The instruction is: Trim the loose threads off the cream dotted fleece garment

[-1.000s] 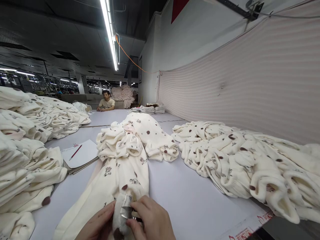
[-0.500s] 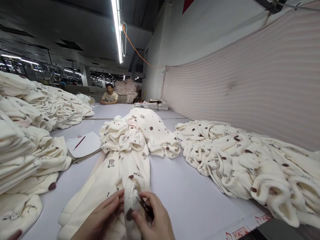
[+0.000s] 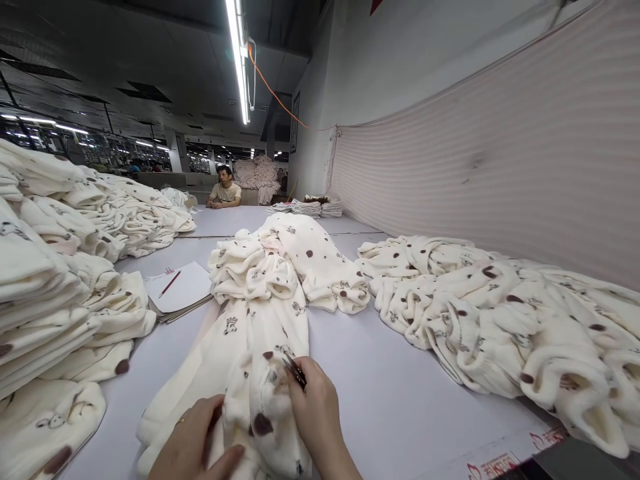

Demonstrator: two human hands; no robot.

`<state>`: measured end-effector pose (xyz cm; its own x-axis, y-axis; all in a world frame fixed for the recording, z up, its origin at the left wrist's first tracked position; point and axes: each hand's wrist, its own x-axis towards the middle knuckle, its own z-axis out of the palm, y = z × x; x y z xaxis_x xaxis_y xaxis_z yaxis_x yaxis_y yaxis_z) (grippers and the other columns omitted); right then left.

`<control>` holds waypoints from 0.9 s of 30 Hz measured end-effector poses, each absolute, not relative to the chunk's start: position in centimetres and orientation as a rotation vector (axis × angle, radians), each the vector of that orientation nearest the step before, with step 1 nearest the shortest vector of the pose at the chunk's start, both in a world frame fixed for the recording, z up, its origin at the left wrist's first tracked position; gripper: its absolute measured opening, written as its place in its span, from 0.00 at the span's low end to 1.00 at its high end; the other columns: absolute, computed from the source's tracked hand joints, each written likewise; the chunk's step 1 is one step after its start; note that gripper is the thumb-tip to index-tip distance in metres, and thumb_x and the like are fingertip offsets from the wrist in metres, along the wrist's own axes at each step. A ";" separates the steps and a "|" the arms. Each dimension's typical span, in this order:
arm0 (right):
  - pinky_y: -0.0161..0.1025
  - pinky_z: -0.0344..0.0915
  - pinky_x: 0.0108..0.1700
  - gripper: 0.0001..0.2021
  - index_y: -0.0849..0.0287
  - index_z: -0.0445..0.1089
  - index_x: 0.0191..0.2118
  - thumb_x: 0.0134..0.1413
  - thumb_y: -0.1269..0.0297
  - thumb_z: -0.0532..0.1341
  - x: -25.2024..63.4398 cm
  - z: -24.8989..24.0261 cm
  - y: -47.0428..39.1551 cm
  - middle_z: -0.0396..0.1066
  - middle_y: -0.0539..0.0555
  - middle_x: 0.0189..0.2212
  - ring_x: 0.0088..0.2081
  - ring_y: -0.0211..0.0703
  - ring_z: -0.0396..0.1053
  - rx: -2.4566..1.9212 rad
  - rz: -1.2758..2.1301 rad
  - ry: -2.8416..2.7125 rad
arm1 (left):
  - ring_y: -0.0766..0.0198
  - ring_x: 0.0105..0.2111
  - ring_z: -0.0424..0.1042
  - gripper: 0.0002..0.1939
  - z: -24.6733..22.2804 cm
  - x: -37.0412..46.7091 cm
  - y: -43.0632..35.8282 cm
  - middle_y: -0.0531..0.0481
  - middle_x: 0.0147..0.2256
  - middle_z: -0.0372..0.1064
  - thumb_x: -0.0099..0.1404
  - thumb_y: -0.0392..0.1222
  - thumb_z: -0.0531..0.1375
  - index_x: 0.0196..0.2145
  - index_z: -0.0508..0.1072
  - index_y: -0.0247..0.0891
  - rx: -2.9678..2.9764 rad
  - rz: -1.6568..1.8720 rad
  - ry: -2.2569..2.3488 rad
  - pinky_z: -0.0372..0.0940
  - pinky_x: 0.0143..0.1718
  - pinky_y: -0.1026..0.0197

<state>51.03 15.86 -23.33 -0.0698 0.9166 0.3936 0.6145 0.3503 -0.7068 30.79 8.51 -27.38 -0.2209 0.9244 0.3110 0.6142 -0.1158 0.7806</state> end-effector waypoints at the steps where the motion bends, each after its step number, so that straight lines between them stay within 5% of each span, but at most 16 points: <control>1: 0.35 0.67 0.33 0.13 0.55 0.72 0.33 0.60 0.55 0.54 51.2 -23.3 15.8 0.76 0.52 0.31 0.31 0.44 0.72 -1.360 0.452 -1.746 | 0.44 0.43 0.70 0.22 -27.5 31.3 8.7 0.40 0.41 0.73 0.51 0.45 0.63 0.44 0.71 0.36 1.750 1.268 1.852 0.59 0.48 0.44; 5: 0.36 0.69 0.37 0.14 0.53 0.69 0.46 0.59 0.53 0.56 51.9 -23.2 13.7 0.76 0.52 0.34 0.34 0.45 0.73 -1.355 0.489 -1.567 | 0.48 0.36 0.68 0.16 -27.9 32.4 9.3 0.41 0.37 0.73 0.57 0.41 0.57 0.43 0.69 0.35 1.848 1.304 1.843 0.60 0.42 0.46; 8: 0.33 0.68 0.32 0.08 0.51 0.68 0.40 0.55 0.57 0.60 51.8 -22.4 11.9 0.72 0.48 0.27 0.28 0.41 0.71 -1.217 0.643 -1.813 | 0.51 0.36 0.69 0.16 -28.1 33.0 9.5 0.46 0.36 0.72 0.54 0.33 0.53 0.42 0.67 0.39 1.843 1.391 1.780 0.61 0.40 0.50; 15: 0.37 0.70 0.34 0.12 0.52 0.71 0.46 0.56 0.65 0.58 50.9 -19.7 11.9 0.74 0.52 0.36 0.35 0.46 0.75 -1.180 0.338 -2.386 | 0.54 0.39 0.71 0.20 -27.5 34.7 9.5 0.48 0.39 0.72 0.55 0.29 0.51 0.46 0.66 0.42 1.834 1.651 1.670 0.61 0.42 0.54; 19: 0.36 0.69 0.30 0.10 0.50 0.73 0.40 0.59 0.66 0.54 50.7 -18.9 12.1 0.75 0.50 0.33 0.32 0.44 0.76 -1.205 0.217 -2.461 | 0.56 0.42 0.71 0.25 -27.4 35.2 9.5 0.46 0.45 0.71 0.57 0.28 0.51 0.52 0.65 0.40 1.774 1.716 1.625 0.62 0.45 0.56; 27: 0.34 0.68 0.30 0.10 0.48 0.74 0.39 0.61 0.63 0.54 50.9 -19.1 12.2 0.75 0.48 0.31 0.30 0.42 0.75 -1.211 0.255 -2.389 | 0.55 0.40 0.72 0.27 -26.8 35.0 9.3 0.44 0.40 0.72 0.54 0.30 0.51 0.52 0.67 0.36 1.663 1.660 1.641 0.64 0.43 0.56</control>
